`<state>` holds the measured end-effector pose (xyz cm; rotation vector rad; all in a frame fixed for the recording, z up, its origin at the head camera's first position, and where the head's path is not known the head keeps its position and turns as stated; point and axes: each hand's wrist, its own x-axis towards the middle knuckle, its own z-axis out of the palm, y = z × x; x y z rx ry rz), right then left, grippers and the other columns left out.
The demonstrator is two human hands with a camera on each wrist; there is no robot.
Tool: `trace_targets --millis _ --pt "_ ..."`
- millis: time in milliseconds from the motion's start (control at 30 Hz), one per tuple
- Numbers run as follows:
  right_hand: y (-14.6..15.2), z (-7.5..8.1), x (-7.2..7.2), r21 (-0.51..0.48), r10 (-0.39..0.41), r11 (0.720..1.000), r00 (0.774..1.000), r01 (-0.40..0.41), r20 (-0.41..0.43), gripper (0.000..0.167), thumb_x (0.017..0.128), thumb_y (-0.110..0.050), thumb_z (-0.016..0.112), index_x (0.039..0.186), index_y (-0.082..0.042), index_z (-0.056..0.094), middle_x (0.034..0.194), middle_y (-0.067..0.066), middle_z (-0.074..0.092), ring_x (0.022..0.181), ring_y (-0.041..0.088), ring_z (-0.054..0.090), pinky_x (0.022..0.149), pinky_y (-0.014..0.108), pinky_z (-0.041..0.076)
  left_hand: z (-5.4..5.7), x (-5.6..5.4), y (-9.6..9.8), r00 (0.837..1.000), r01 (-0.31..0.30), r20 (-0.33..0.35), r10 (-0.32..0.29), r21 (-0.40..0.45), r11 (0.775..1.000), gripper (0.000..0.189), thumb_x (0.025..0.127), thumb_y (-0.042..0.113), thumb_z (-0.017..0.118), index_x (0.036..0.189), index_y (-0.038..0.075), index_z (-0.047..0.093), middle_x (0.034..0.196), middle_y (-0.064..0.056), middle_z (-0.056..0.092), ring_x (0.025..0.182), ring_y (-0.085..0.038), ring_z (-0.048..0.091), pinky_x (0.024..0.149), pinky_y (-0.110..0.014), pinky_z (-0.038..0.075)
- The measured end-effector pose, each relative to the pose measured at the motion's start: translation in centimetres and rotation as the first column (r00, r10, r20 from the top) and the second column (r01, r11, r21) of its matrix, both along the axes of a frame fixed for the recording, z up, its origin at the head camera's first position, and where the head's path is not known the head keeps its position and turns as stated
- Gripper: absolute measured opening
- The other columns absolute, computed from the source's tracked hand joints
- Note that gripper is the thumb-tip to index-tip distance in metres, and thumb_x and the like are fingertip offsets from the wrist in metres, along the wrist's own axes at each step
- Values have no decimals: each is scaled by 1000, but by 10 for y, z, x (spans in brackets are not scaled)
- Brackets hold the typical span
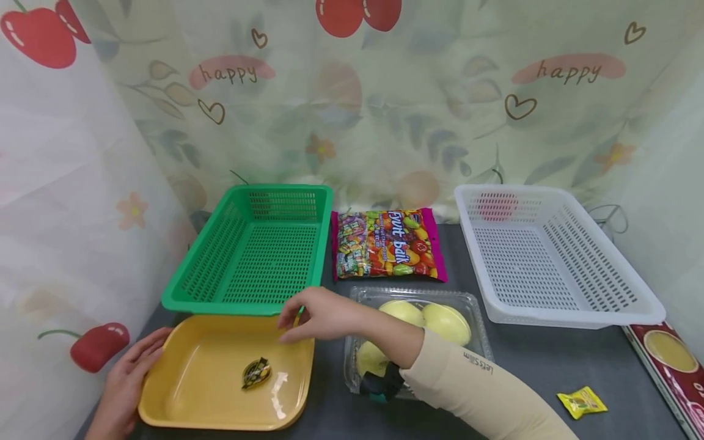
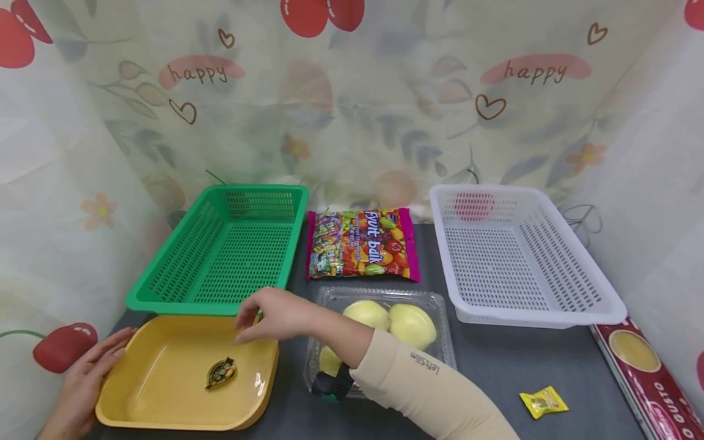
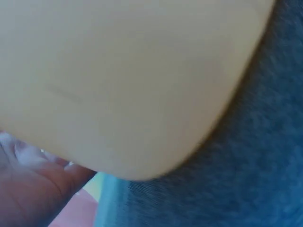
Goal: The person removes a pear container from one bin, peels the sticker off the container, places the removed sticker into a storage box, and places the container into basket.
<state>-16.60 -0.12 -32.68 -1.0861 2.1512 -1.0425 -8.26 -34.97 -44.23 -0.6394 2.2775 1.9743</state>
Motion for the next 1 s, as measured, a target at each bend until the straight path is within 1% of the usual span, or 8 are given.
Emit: trace_targets --millis 100,233,333,500,567,700,867,1000 --pt "16 0 -2 -20 -25 999 998 26 49 19 86 -17 67 103 -8 68 102 6 68 83 9 64 72 17 51 5 2 2 999 -24 -40 20 -92 996 64 95 42 46 148 13 25 116 26 47 96 22 45 77 -4 46" --pt "39 1 -6 -29 -67 997 995 69 73 22 87 -18 65 106 -8 66 106 8 67 88 12 65 75 19 52 21 5 14 997 -71 -58 60 -206 976 57 96 42 43 147 20 30 130 23 45 116 10 39 100 -10 37" --pt "56 2 -9 -20 -119 993 990 120 70 24 87 -20 65 108 -9 66 108 4 66 91 12 64 76 22 52 37 7 29 996 -86 -52 75 -255 963 55 97 43 41 147 24 29 144 16 39 129 -4 33 107 -16 30" --pt "82 5 -13 -28 -189 981 978 192 86 26 87 -22 65 110 -10 65 111 5 65 96 14 63 84 27 52 59 11 52 998 -64 -41 54 -303 951 56 95 46 41 147 29 27 152 10 29 135 -16 31 103 -23 35" --pt "92 6 -14 -38 -206 977 974 210 92 27 88 -22 64 112 -9 64 112 7 65 99 16 63 87 30 52 65 13 61 998 -55 -57 40 -305 951 57 94 47 41 147 30 27 151 12 30 135 -14 32 102 -21 35" --pt "112 7 -17 -59 -252 964 961 260 112 33 88 -23 64 115 -3 62 115 13 64 101 20 62 90 35 51 69 16 75 992 -18 -127 -22 -307 952 54 96 41 43 146 24 30 149 12 35 129 -3 36 91 -5 38" --pt "134 7 -17 -57 -313 945 940 323 133 37 88 -23 64 117 0 60 117 19 62 104 24 61 91 37 50 69 19 91 955 35 -276 -110 -265 964 49 98 29 46 144 15 35 143 13 42 118 13 39 86 0 37" --pt "150 4 -17 -58 -345 933 930 354 124 37 88 -23 63 117 0 60 116 19 62 105 25 61 88 37 51 71 20 106 891 81 -422 -164 -208 975 44 97 17 47 139 6 41 137 17 48 118 13 42 87 -1 37"
